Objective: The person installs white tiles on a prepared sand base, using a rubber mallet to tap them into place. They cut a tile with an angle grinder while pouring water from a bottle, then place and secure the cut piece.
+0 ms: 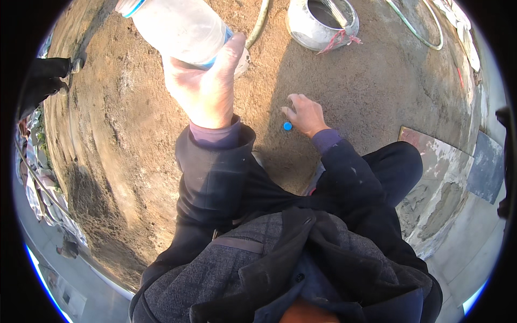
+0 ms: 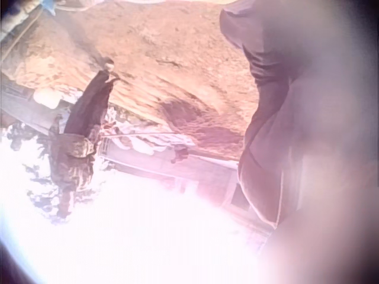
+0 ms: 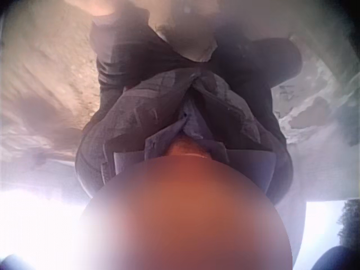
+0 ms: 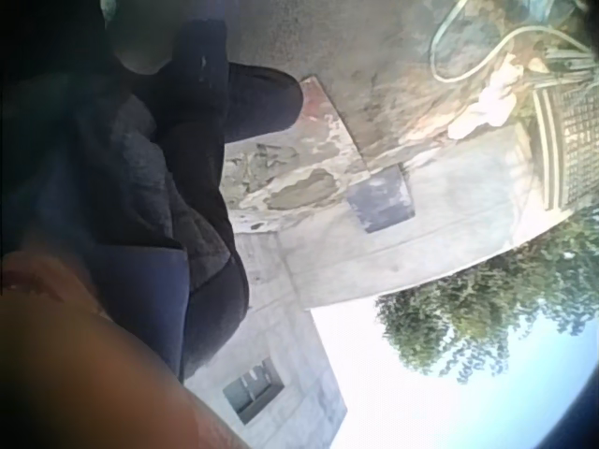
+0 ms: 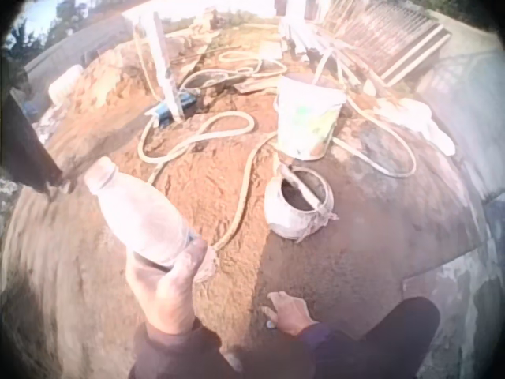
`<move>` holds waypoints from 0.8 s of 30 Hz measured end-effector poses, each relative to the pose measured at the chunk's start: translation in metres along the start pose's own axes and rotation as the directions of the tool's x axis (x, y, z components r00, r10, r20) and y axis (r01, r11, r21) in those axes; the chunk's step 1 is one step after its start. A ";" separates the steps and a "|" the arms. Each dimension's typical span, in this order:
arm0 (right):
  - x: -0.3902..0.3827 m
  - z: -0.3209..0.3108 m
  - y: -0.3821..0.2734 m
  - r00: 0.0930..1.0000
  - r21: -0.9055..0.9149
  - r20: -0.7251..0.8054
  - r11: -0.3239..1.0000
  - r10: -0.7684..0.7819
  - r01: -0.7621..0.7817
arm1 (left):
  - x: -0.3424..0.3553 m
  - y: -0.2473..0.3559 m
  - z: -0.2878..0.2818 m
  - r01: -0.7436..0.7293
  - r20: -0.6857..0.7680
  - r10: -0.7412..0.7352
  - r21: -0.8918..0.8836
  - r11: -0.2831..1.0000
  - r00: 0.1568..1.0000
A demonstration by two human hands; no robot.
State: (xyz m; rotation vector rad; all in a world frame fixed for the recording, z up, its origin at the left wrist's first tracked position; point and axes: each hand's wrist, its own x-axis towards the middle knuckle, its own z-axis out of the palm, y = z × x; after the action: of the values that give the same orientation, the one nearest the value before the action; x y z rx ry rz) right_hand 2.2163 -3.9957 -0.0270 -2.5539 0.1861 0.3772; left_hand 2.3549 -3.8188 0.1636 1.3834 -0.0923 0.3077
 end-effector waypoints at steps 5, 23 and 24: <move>-0.042 0.088 0.030 0.981 -0.152 0.184 0.988 0.064 -0.036 | -0.006 -0.002 0.007 0.072 0.017 -0.074 0.074 0.995 0.997; -0.006 0.034 0.023 0.911 0.675 0.220 0.620 0.348 -0.400 | -0.032 0.020 0.027 0.297 -0.011 -0.297 0.032 0.954 0.955; 0.004 0.006 0.019 0.852 0.859 0.354 0.227 0.385 -0.459 | -0.035 0.025 0.029 0.338 -0.029 -0.337 0.010 0.941 0.941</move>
State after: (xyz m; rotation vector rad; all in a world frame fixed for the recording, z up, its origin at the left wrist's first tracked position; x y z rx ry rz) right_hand 2.2142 -4.0088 -0.0430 -1.2575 0.8421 0.3910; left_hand 2.3175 -3.8488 0.1846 1.3823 0.1696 0.0390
